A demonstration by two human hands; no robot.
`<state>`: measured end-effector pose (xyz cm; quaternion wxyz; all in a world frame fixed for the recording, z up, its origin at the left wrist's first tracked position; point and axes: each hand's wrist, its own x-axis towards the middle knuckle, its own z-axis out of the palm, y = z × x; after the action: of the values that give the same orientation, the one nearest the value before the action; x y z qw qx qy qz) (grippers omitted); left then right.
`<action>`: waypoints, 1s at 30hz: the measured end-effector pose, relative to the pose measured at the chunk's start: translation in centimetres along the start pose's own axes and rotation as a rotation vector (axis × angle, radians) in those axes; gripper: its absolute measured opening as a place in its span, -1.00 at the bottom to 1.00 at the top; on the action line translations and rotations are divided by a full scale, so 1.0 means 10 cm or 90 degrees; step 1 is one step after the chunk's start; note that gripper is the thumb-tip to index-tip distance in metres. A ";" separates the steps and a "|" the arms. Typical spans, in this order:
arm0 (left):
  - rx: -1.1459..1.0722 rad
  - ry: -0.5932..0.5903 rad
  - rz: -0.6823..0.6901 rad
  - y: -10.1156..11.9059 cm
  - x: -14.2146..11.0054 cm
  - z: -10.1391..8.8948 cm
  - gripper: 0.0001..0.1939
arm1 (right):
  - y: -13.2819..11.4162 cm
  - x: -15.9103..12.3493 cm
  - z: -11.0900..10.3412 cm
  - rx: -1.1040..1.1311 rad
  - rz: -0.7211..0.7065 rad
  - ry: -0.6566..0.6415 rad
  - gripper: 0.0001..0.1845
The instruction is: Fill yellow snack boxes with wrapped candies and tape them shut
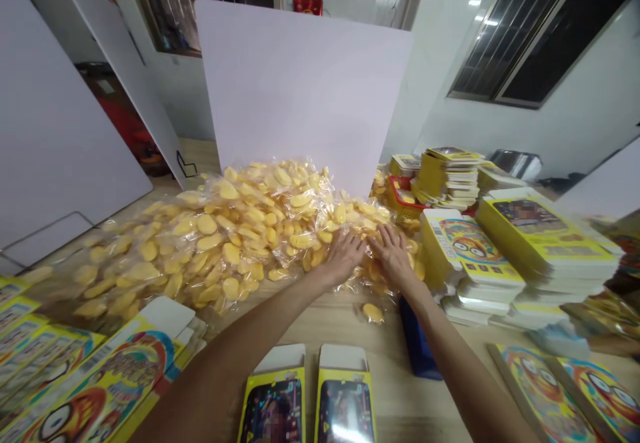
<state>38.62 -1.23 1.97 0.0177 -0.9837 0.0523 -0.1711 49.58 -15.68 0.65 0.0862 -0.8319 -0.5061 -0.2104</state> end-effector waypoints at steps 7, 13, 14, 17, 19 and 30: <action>-0.151 0.196 -0.080 -0.11 -0.25 -0.26 -0.68 | 0.02 -0.02 -0.06 0.265 -0.006 0.162 -0.76; -0.445 0.384 -0.413 -0.06 -0.44 -0.20 -0.75 | -0.43 -0.03 -0.13 0.515 0.147 0.208 -0.82; -0.439 0.365 -0.436 -0.06 -0.50 -0.15 -0.75 | -0.55 -0.05 -0.11 0.542 0.154 0.192 -0.82; -0.361 0.244 -0.449 -0.08 -0.76 0.03 -0.75 | -0.90 -0.15 0.00 0.540 0.099 0.117 -0.82; -0.339 0.176 -0.438 -0.10 -0.97 0.11 -0.74 | -1.06 -0.25 0.11 0.522 0.056 0.049 -0.80; -0.499 0.337 -0.535 -0.07 -1.26 -0.08 -0.66 | -1.01 -0.62 0.17 0.867 0.350 0.077 -0.62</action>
<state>26.63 0.81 -1.47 -0.4264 -0.7779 -0.2770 -0.3691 38.67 -15.28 -4.28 0.6613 -0.6778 -0.2921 0.1341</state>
